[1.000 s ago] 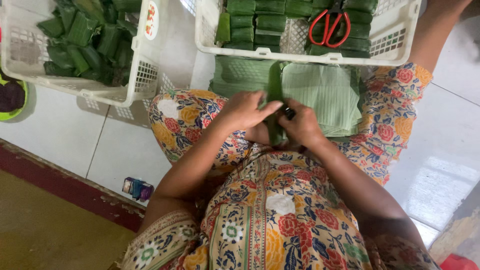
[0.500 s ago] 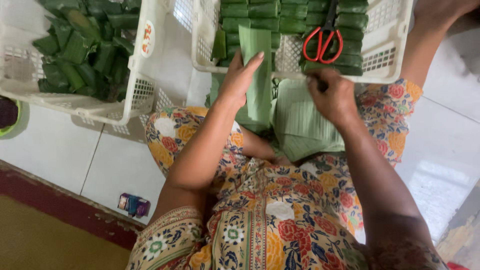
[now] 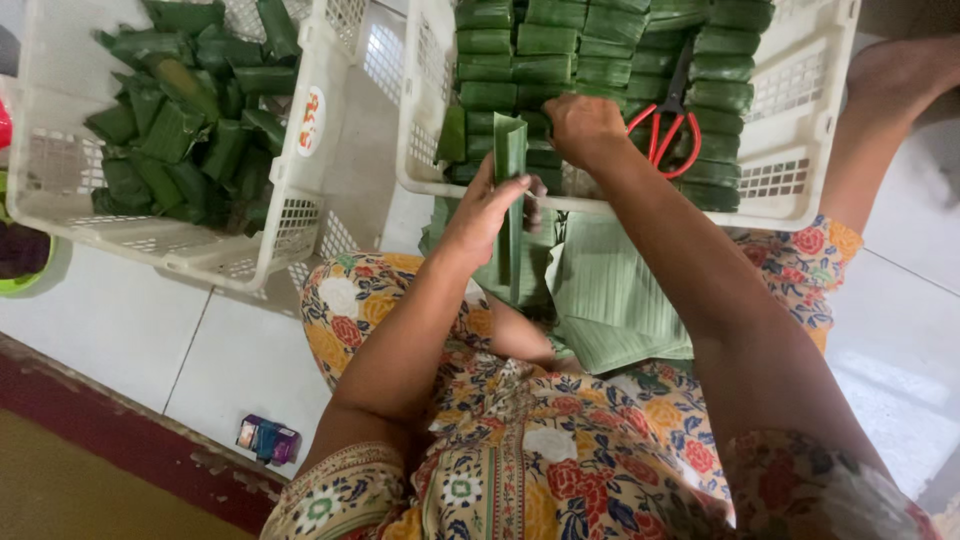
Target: The person sits on the floor and folds banana leaf sheets into small rectangular packets, pressing and tucking the edges by hand. They occasionally use a small hand tool on a folded packet and place finished packets into a plastic basket beside them.
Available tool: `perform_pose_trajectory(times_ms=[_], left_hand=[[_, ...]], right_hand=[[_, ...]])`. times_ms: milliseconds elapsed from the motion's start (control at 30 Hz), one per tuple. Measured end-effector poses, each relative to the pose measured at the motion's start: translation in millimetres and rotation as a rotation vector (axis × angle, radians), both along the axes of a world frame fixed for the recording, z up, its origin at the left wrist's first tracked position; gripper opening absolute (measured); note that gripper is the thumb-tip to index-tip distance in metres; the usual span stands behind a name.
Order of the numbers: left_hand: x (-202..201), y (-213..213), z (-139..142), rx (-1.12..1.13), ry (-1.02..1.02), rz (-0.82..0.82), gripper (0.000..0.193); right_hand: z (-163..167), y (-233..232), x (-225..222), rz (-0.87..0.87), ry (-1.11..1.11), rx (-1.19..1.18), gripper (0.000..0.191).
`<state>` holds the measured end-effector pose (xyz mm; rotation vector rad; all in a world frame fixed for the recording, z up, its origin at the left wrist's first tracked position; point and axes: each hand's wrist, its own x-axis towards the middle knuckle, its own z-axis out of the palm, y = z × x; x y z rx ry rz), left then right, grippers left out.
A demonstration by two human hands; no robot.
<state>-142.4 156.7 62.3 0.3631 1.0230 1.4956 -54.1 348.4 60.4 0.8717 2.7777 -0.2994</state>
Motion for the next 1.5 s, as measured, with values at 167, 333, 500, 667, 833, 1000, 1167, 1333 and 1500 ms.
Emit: perform_pose_trajectory(times_ms=[167,333,500,667,833,1000,1167,1333,1500], left_hand=[[0.6,-2.8,-0.1,0.008,0.065,0.033,0.030],[2.0,-0.4,-5.4,0.088,0.063,0.136,0.024],[-4.2,-0.4,-5.8,0.086,0.050,0.129,0.020],[-4.6,-1.1,-4.5,0.069,-0.034,0.099,0.020],[-0.7,3.9,-23.2,0.001,-0.052,0.044,0.021],[21.1,8.1,-59.8,-0.035,-0.146,-0.074,0.020],[39.7,5.5,-59.6,0.030,-0.335,-0.064,0.022],[41.7,-2.5,-16.6,-0.196,-0.233,-0.226,0.034],[47.1,-1.8,-2.6,-0.218,-0.024,-0.238,0.037]], right_hand=[[-1.7,-5.5,-12.5,0.048,-0.080,0.020,0.039],[-1.6,-7.8,-9.1,0.047,-0.111,-0.053,0.052],[-1.7,-1.2,-0.9,-0.099,-0.036,-0.146,0.051],[11.5,16.2,32.0,-0.197,0.332,-0.324,0.056],[71.5,19.9,105.1,-0.275,0.590,-0.696,0.057],[117.6,-28.9,133.9,0.145,0.481,-0.718,0.056],[118.9,-96.2,129.8,-0.022,0.377,-0.425,0.051],[110.1,-128.4,138.4,-0.024,0.494,-0.047,0.042],[99.5,-153.6,160.7,0.059,0.757,0.276,0.038]])
